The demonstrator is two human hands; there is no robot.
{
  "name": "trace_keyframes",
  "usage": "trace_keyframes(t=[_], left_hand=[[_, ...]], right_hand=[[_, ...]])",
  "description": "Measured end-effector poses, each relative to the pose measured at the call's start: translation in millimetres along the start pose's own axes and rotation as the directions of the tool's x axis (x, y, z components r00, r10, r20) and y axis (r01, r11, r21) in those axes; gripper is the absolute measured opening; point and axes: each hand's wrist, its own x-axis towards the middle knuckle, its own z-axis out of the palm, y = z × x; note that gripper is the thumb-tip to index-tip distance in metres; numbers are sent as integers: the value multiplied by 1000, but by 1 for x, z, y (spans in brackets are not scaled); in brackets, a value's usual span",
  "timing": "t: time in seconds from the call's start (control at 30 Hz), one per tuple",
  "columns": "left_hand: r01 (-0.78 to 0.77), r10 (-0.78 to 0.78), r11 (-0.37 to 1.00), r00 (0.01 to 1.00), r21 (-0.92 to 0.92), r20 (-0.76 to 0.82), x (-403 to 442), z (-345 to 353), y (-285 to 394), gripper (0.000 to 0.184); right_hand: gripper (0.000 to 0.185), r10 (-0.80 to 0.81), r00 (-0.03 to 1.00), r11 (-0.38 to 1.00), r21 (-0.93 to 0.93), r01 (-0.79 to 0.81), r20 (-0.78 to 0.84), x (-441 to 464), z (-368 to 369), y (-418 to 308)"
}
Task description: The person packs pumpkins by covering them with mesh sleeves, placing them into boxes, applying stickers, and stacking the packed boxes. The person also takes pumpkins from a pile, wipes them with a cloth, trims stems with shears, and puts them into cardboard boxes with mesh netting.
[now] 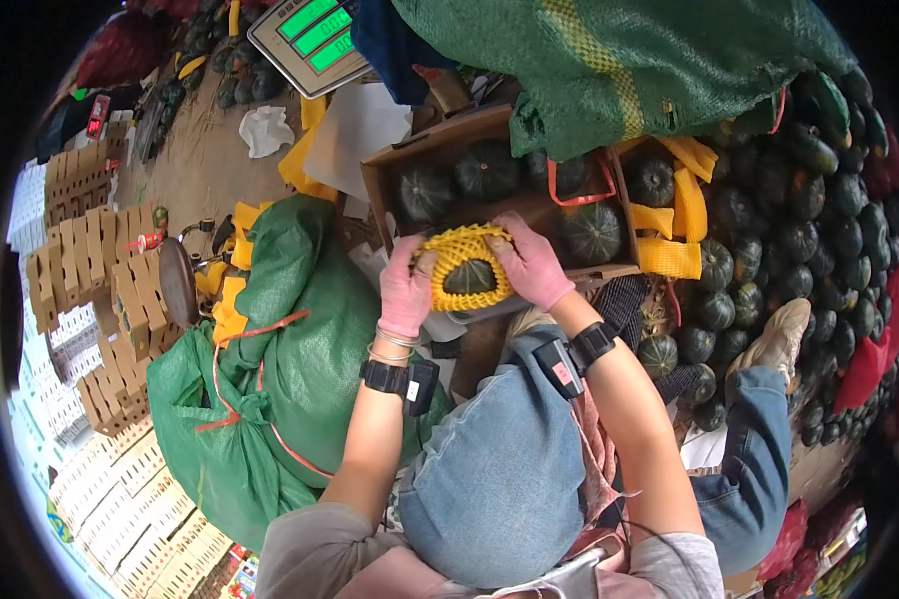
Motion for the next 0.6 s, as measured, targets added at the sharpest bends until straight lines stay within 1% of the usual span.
trace_keyframes(t=[0.03, 0.07, 0.17, 0.2, 0.3, 0.33, 0.43, 0.47, 0.57, 0.6], left_hand=[[21, -21, 1000, 999, -17, -47, 1, 0, -2, 19], [5, -4, 1000, 996, 10, -94, 5, -2, -2, 17], [28, -45, 995, 983, -99, -178, 13, -11, -21, 16], [29, -59, 988, 978, -151, -202, 16, -13, -31, 13], [124, -143, 983, 979, -139, -143, 21, -22, -43, 12], [160, -212, 949, 962, -273, -172, 20, -18, -42, 6], [293, -342, 903, 933, -316, -112, 21, -21, -42, 7], [286, -341, 891, 934, -352, -105, 22, -22, -42, 8], [282, -315, 929, 943, -238, -111, 28, -20, -40, 12], [238, -228, 971, 954, 26, -197, 28, -21, -36, 19]], right_hand=[[23, -24, 1000, 1000, -7, 24, -19, 2, 4, 1], [22, -49, 998, 999, -12, 48, -40, 6, 9, -2], [20, -98, 992, 993, 56, 102, -78, 19, 26, -4], [17, -95, 991, 993, 64, 101, -95, 24, 31, -5], [16, 25, 993, 999, 39, -21, -112, 38, 41, -3], [16, 59, 988, 997, 54, -52, -142, 41, 44, -1], [17, 187, 973, 979, 103, -174, -133, 43, 49, 17], [19, 216, 967, 957, 224, -183, -134, 44, 51, 24], [18, 232, 961, 948, 255, -188, -151, 35, 54, 31], [21, 219, 967, 974, 91, -208, -134, 37, 50, 29]])
